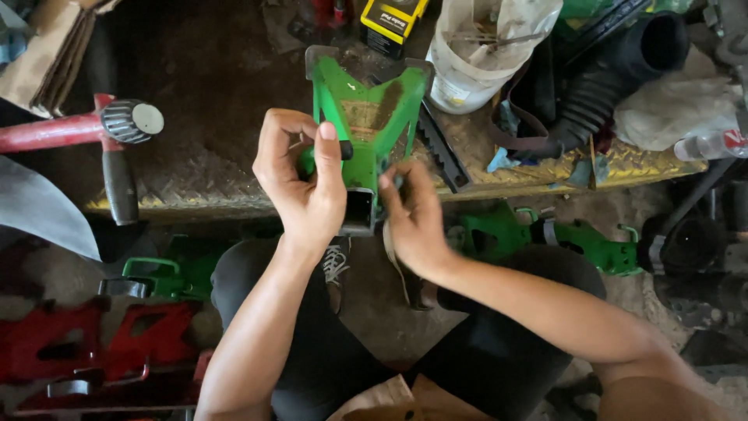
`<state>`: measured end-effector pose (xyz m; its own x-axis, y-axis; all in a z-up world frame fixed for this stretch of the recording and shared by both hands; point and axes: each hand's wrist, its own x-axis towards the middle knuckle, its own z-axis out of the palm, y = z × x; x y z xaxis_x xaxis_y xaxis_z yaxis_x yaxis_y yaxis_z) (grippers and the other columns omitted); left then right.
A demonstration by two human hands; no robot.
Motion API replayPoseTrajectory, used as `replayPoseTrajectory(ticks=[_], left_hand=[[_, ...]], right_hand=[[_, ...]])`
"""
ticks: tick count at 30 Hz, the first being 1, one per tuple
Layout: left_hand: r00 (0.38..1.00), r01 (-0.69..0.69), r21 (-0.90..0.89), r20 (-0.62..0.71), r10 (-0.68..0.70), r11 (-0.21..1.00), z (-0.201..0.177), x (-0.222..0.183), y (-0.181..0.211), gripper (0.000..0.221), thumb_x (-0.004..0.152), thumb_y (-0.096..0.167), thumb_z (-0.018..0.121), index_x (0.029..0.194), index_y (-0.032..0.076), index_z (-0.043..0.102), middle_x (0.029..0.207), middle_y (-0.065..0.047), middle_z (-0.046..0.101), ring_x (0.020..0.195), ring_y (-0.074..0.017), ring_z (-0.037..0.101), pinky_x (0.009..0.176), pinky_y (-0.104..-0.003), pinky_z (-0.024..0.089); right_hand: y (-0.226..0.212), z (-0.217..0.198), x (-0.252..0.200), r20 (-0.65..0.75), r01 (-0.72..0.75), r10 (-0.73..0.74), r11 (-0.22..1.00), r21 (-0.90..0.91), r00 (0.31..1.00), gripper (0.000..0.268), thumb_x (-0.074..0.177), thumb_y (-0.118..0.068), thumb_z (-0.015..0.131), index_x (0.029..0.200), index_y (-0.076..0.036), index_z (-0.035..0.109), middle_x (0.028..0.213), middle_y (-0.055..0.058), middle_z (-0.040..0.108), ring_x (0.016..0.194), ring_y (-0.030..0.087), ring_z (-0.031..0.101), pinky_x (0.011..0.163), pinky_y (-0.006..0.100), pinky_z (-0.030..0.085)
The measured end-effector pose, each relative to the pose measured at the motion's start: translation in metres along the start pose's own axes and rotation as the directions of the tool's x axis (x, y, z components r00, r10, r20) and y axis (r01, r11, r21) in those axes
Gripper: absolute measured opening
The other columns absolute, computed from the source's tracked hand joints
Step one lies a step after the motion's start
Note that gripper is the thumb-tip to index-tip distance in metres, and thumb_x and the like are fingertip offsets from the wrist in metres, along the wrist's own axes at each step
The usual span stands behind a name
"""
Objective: Cleaning and reassembling a mechanical jack stand.
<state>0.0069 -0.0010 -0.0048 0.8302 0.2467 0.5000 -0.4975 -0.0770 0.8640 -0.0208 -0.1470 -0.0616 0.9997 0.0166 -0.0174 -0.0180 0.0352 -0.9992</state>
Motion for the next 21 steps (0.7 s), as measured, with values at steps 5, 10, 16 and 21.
replayPoseTrajectory(ticks=[5, 10, 16, 21], left_hand=[[1.000, -0.004, 0.039, -0.005, 0.004, 0.999, -0.002, -0.002, 0.000, 0.016, 0.113, 0.006, 0.062, 0.103, -0.001, 0.052, 0.093, -0.004, 0.054, 0.077, -0.0043, 0.053, 0.067, -0.020, 0.047], [0.998, -0.048, 0.059, 0.031, 0.046, 0.997, -0.005, -0.003, 0.000, 0.014, 0.111, 0.005, 0.062, 0.104, -0.001, 0.052, 0.097, -0.005, 0.054, 0.082, -0.0060, 0.054, 0.070, -0.021, 0.051], [0.999, 0.005, -0.008, 0.048, -0.005, 1.000, -0.004, -0.004, 0.004, 0.011, 0.111, 0.003, 0.059, 0.105, -0.002, 0.051, 0.098, -0.005, 0.052, 0.081, -0.0061, 0.054, 0.071, -0.021, 0.051], [1.000, 0.016, -0.006, 0.010, -0.016, 1.000, -0.003, -0.004, -0.001, 0.013, 0.112, 0.003, 0.059, 0.103, -0.001, 0.050, 0.098, -0.003, 0.051, 0.079, -0.0055, 0.053, 0.070, -0.020, 0.050]], right_hand=[[-0.026, -0.006, 0.012, 0.087, 0.251, -0.248, 0.968, -0.026, 0.965, 0.004, 0.109, -0.003, 0.055, 0.111, -0.005, 0.052, 0.096, -0.001, 0.051, 0.081, 0.005, 0.046, 0.069, 0.024, 0.039], [0.007, -0.006, -0.011, 0.179, 0.674, -0.665, 0.632, -0.383, 0.725, 0.013, 0.102, -0.002, 0.054, 0.109, -0.008, 0.046, 0.102, 0.009, 0.046, 0.085, 0.021, 0.047, 0.075, 0.037, 0.040], [0.060, -0.039, 0.006, 0.461, 0.910, -0.785, 0.355, -0.215, 0.415, 0.029, 0.102, -0.001, 0.063, 0.116, -0.005, 0.038, 0.123, 0.020, 0.041, 0.110, 0.033, 0.050, 0.092, 0.047, 0.044], [0.025, -0.013, 0.009, 0.305, 0.764, -0.705, 0.543, -0.347, 0.640, 0.027, 0.101, 0.002, 0.056, 0.124, 0.000, 0.041, 0.123, 0.022, 0.044, 0.113, 0.036, 0.049, 0.101, 0.047, 0.042]])
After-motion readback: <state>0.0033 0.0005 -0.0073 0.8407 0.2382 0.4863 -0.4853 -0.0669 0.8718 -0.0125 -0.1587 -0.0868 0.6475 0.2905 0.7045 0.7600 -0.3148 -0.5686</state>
